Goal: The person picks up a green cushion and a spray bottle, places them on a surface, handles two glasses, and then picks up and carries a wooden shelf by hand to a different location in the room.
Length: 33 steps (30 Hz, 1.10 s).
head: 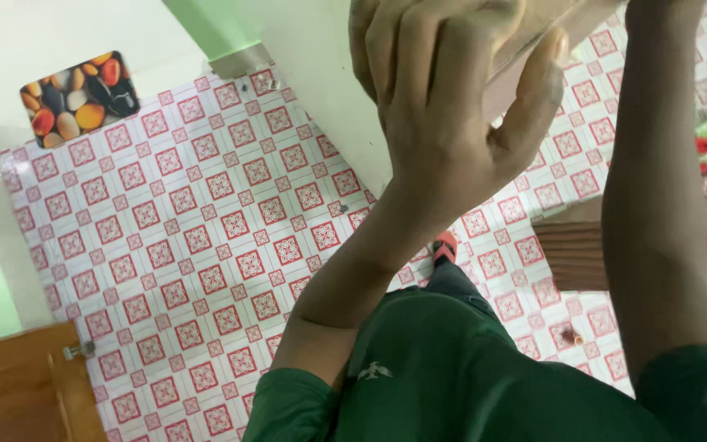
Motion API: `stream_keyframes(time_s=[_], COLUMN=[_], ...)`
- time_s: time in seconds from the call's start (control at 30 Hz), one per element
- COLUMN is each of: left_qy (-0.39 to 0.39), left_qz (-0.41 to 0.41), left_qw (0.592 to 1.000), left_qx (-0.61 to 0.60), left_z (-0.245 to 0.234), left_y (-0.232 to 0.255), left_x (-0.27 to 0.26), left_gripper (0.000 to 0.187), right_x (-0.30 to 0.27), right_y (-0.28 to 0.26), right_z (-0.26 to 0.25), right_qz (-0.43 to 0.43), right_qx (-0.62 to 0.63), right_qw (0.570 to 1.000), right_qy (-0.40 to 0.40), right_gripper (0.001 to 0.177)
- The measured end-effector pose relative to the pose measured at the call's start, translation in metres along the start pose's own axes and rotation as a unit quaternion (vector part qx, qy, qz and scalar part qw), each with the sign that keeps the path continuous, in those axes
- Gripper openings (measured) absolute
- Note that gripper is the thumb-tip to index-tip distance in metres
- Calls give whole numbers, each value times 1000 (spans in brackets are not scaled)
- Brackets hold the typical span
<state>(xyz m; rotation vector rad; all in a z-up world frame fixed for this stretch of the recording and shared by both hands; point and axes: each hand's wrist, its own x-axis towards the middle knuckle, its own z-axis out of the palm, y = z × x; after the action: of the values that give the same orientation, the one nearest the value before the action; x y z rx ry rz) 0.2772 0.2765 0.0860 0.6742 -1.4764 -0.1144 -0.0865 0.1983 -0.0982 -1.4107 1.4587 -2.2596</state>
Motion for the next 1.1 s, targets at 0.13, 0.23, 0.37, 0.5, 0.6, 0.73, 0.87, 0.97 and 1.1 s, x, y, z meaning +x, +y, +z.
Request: stream_keyframes(time_s=[0.13,0.23,0.37,0.5,0.6,0.73,0.87,0.97,1.1], left_qy=[43,55,93,119,145,167,200,203,208], left_qz=[15,-6,-71,-107,-70,-25,17,7,28], left_qw=[998,997,991,984,983,978,966,957,950], left_qx=[52,58,69,77,88,126,162,210,229], left_z=[-27,-33,-18,-5,0,7,9,6,-4], left_y=[7,6,15,11,8,-2,-14,-10,-27], left_x=[-10,-10,-16,-21,-29,-36,-35,-38,-17], left_gripper=[21,18,18,17,24,34,42,42,41], right_x=[21,40,52,51,43,36,31,23,28], right_y=[24,26,15,-26,-58,-71,-66,-65,-63], right_z=[25,33,44,63,69,69,71,73,94], right_qz=[10,17,32,-17,-45,-81,-58,-91,-95], right_qx=[55,100,135,181,178,113,126,124,120], right_qw=[996,988,983,961,948,955,954,958,959], right_qy=[-65,-115,-124,-209,-261,-263,-267,-242,-237], right_gripper=[69,68,67,79,84,86,84,83,81])
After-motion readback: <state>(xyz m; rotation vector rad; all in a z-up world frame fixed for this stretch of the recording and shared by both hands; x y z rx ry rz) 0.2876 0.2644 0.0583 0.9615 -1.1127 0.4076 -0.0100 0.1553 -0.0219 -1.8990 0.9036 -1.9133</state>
